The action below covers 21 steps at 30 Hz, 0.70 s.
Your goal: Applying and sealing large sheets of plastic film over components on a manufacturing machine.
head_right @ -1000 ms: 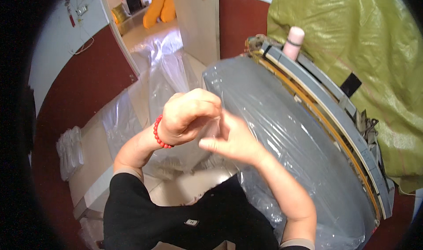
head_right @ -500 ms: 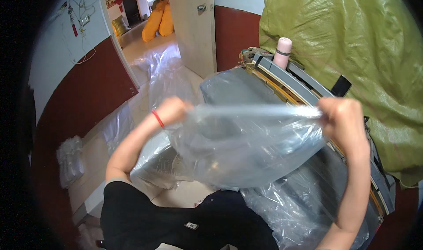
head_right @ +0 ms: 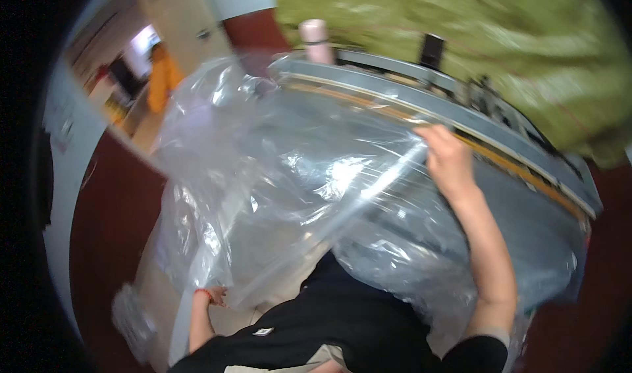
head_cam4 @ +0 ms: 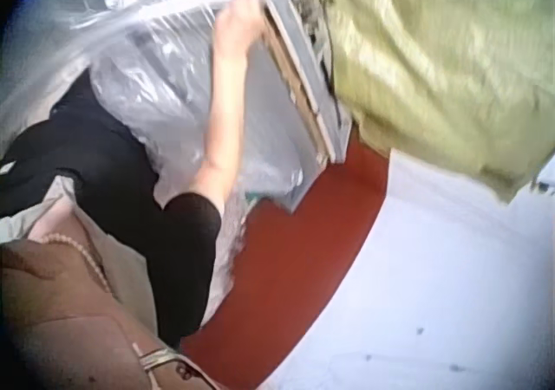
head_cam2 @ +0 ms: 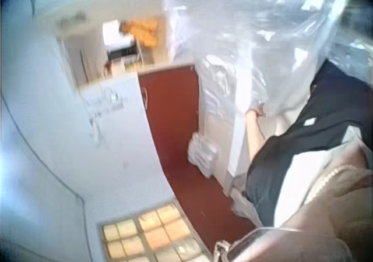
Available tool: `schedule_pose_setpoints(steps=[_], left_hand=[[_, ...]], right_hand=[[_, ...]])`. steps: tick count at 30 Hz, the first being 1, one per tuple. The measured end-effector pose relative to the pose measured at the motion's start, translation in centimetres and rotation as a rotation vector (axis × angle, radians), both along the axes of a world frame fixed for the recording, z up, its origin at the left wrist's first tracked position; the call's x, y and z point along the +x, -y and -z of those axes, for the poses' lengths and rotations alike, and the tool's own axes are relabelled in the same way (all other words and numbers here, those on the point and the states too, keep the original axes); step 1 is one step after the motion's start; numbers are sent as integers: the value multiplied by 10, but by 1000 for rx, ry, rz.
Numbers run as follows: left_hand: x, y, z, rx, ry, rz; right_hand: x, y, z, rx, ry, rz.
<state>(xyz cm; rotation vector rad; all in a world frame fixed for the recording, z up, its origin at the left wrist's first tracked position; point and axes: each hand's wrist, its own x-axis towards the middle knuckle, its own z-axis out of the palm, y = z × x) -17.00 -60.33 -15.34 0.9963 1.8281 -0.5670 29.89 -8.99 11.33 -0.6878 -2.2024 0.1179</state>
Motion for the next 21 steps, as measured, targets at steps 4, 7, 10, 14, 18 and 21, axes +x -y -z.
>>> schedule_pose_setpoints(steps=[4, 7, 10, 14, 18, 21], left_hand=[[21, -92, -93, 283, -200, -15], [125, -245, -230, 965, -313, 278], [213, -354, -279, 1455, 226, 416], [315, -457, -282, 1628, 381, 773], [393, -548, -229, 1186, 1030, 531], [439, -550, -222, 873, 1203, 351]], right_hand=[[26, 6, 16, 90, -95, -20], [41, 15, 20, 115, -96, 6], [70, 26, 31, 98, -106, 30], [91, 49, 26, 133, -96, 8], [119, 66, 24, 118, -23, 8], [157, 68, 36, 48, -33, 86]])
